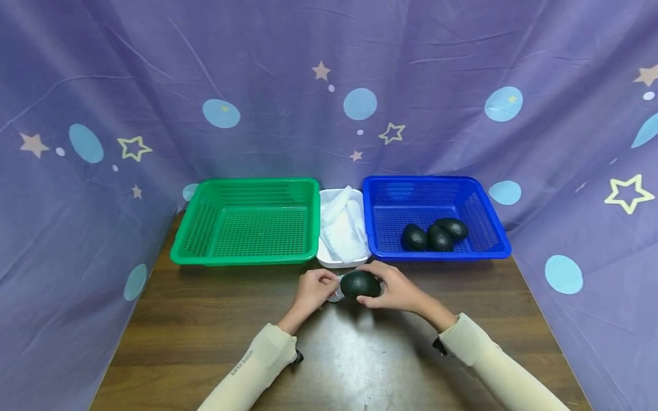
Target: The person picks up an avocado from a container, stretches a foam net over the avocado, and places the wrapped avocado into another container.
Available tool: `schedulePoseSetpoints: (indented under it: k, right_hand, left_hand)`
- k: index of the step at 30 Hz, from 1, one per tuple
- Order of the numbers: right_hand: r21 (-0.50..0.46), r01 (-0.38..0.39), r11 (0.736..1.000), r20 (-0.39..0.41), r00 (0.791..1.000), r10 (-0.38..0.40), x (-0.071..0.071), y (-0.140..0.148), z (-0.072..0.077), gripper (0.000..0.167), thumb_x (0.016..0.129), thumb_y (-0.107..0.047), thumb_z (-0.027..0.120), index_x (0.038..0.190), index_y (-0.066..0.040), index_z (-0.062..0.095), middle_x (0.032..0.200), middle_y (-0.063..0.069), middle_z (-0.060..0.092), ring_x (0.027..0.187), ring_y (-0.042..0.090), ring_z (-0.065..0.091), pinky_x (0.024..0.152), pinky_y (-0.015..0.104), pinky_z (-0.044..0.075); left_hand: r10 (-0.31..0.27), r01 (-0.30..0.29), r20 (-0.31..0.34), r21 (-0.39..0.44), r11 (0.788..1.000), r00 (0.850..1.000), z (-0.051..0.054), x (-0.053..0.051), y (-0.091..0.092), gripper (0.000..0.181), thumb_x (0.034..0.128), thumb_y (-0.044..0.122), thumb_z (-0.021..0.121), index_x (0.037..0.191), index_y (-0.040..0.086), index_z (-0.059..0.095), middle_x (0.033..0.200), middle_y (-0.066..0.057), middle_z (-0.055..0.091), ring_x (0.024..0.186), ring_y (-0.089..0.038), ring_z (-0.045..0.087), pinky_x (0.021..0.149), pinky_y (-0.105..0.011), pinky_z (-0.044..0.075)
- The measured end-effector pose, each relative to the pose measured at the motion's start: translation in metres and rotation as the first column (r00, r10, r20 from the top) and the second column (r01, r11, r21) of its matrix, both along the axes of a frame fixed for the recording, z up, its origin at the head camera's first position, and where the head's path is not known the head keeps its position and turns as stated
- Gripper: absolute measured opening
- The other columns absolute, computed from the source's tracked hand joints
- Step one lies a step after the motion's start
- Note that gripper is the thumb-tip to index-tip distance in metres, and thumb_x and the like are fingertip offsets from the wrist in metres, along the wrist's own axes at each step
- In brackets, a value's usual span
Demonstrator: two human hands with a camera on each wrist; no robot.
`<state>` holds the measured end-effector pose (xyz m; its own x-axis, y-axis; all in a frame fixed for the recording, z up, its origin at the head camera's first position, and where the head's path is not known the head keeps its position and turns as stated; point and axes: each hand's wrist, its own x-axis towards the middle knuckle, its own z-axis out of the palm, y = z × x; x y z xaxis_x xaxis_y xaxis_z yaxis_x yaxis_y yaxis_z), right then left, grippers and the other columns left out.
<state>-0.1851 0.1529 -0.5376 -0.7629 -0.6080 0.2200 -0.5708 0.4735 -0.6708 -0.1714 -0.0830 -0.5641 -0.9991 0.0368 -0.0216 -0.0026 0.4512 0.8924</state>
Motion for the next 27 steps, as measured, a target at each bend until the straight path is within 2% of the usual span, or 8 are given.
schedulePoseSetpoints:
  k: [4,11,15,21,27]
  right_hand:
    - [0.025,0.005,1.0,-0.009,1.0,-0.005,0.002,-0.009,-0.004,0.055,0.078,-0.036,0.085,0.125,-0.014,0.067,0.109,-0.001,0.067,0.094,0.01,0.062,0.08,0.028,0.055]
    - [0.048,0.065,0.997,0.0,0.998,-0.065,0.002,-0.016,-0.008,0.055,0.077,-0.036,0.085,0.122,-0.01,0.068,0.108,0.002,0.069,0.093,0.013,0.063,0.079,0.028,0.054]
    - [0.077,0.07,0.995,0.026,0.997,-0.072,0.002,-0.016,-0.01,0.057,0.077,-0.039,0.084,0.123,-0.01,0.068,0.109,0.003,0.072,0.092,0.013,0.063,0.078,0.027,0.053]
    - [0.118,0.096,0.988,0.055,0.993,-0.103,0.005,-0.017,-0.014,0.058,0.076,-0.045,0.084,0.123,-0.015,0.068,0.099,0.0,0.07,0.086,0.011,0.056,0.072,0.024,0.049]
    - [0.115,0.144,0.983,0.033,0.988,-0.149,0.006,-0.019,-0.016,0.057,0.074,-0.041,0.086,0.121,-0.014,0.07,0.095,0.0,0.068,0.083,0.01,0.055,0.072,0.025,0.049]
  left_hand:
    - [0.005,-0.005,-0.018,-0.011,1.0,1.0,-0.001,0.001,0.0,0.007,0.0864,0.006,0.071,0.084,0.002,0.077,0.07,-0.009,0.074,0.054,-0.001,0.059,0.048,-0.02,0.048]
    - [-0.004,0.003,-0.033,-0.031,1.0,0.999,-0.005,0.003,-0.003,0.006,0.0849,0.005,0.073,0.086,0.002,0.077,0.074,-0.008,0.076,0.059,-0.001,0.061,0.054,-0.018,0.048]
    - [-0.005,0.004,-0.055,-0.026,1.0,0.998,-0.002,0.005,-0.003,0.006,0.0843,0.004,0.072,0.087,0.001,0.077,0.075,-0.009,0.076,0.061,-0.002,0.063,0.056,-0.018,0.049]
    - [-0.011,0.01,-0.079,-0.016,1.0,0.997,0.003,0.008,-0.003,0.007,0.0848,0.003,0.071,0.087,0.0,0.077,0.075,-0.009,0.076,0.062,-0.004,0.065,0.057,-0.017,0.051]
    - [-0.016,0.018,-0.096,0.024,1.0,0.995,0.009,0.013,-0.003,0.005,0.084,0.002,0.073,0.086,-0.001,0.077,0.075,-0.011,0.076,0.061,-0.005,0.067,0.057,-0.017,0.053]
